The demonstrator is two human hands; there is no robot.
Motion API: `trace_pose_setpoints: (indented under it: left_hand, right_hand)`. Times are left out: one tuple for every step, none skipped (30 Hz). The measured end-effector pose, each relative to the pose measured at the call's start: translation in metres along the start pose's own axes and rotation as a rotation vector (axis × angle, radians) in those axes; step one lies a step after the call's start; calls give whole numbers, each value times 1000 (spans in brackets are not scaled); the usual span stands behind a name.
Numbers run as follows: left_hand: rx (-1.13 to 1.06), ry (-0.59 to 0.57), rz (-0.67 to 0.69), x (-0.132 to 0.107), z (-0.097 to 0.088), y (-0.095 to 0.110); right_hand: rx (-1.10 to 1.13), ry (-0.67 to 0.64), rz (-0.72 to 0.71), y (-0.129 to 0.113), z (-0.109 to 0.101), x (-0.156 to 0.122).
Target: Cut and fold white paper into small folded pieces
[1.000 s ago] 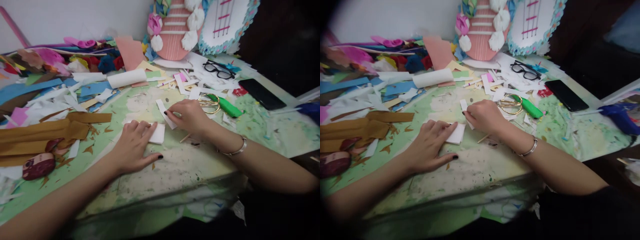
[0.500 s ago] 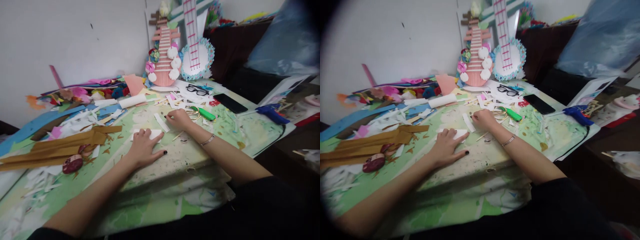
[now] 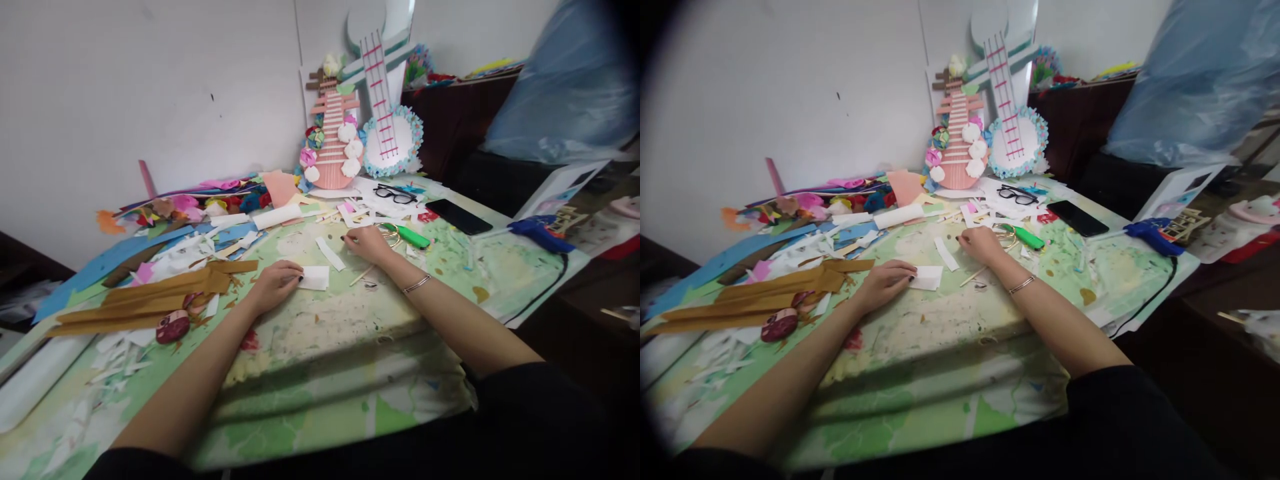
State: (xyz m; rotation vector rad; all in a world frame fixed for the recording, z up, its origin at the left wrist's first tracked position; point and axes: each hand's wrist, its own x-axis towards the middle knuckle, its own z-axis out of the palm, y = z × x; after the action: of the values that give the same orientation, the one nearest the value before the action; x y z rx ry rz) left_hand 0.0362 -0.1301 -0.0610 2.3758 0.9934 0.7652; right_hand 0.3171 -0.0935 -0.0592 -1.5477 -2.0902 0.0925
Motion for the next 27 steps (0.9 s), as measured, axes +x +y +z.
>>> trace_pose_setpoints:
  left_hand:
    - [-89, 45, -64, 1, 0, 0]
    - [-170, 102, -129, 2, 0, -1]
    - [-233, 164, -186, 4, -1, -2]
    - [-276, 227, -229, 5, -2, -3]
    - [-303, 284, -256, 6, -3, -5]
    - [-329, 331, -271, 7, -4, -7]
    - [-369, 377, -287, 7, -4, -9]
    - [-418, 422, -301, 8, -5, -11]
    - [-471, 462, -314, 9, -5, -12]
    - [-528, 497, -326, 10, -5, -13]
    - [-585, 526, -338, 11, -4, -13]
    - [-640, 547, -352, 12, -3, -13]
    - [-691, 560, -369, 13, -1, -13]
    - [-736, 568, -386, 13, 1, -12]
    - [-775, 570, -404, 14, 4, -11]
    - [-809, 567, -422, 14, 7, -9]
    - [-838, 558, -438, 14, 10, -7]
    - [-865, 544, -451, 14, 13, -5]
    - [-888, 527, -459, 14, 16, -3]
    - [-910, 505, -463, 14, 18, 0]
    - [-930, 481, -464, 14, 19, 3]
    - [-948, 457, -462, 13, 20, 5]
    - [-965, 436, -459, 13, 21, 8]
    - [-982, 415, -456, 13, 21, 10]
    - [-997, 397, -453, 13, 21, 12]
    - [-1009, 383, -450, 12, 21, 13]
    - [-1015, 373, -446, 12, 21, 13]
  right_hand:
    - [30, 8, 4, 0, -1, -1]
    - [65, 16, 9, -1, -2, -1]
    - [105, 25, 11, -2, -3, -2]
    - [151, 32, 11, -4, -5, -4]
    - [203, 38, 9, -7, -5, -5]
    - [261, 43, 6, -10, -6, -6]
    - [325, 45, 5, -13, -5, -6]
    - [395, 46, 7, -18, -3, -7]
    - [469, 46, 14, -23, -1, -7]
    - [549, 31, 19, -29, 2, -7]
    - [634, 4, 22, -36, 6, -8]
    - [719, -33, 26, -42, 10, -8]
    - [802, -76, 25, -49, 14, -8]
    - [880, -119, 24, -56, 18, -7]
    - [952, -157, 28, -62, 21, -7]
    - [1017, -186, 41, -68, 25, -7]
    - [1074, -206, 64, -72, 28, -7]
    - [1123, -213, 97, -76, 32, -7]
    - [1162, -210, 136, -79, 35, -6]
    - [1194, -198, 178, -80, 38, -6]
    - [1219, -177, 220, -81, 40, -6]
    - [1238, -152, 257, -82, 42, -6]
    - [1255, -128, 288, -82, 44, -6]
    - [1270, -107, 312, -81, 44, -6]
    - [1285, -91, 329, -81, 45, -6]
    - [1300, -81, 341, -81, 44, -7]
    - [1314, -76, 348, -81, 44, -7]
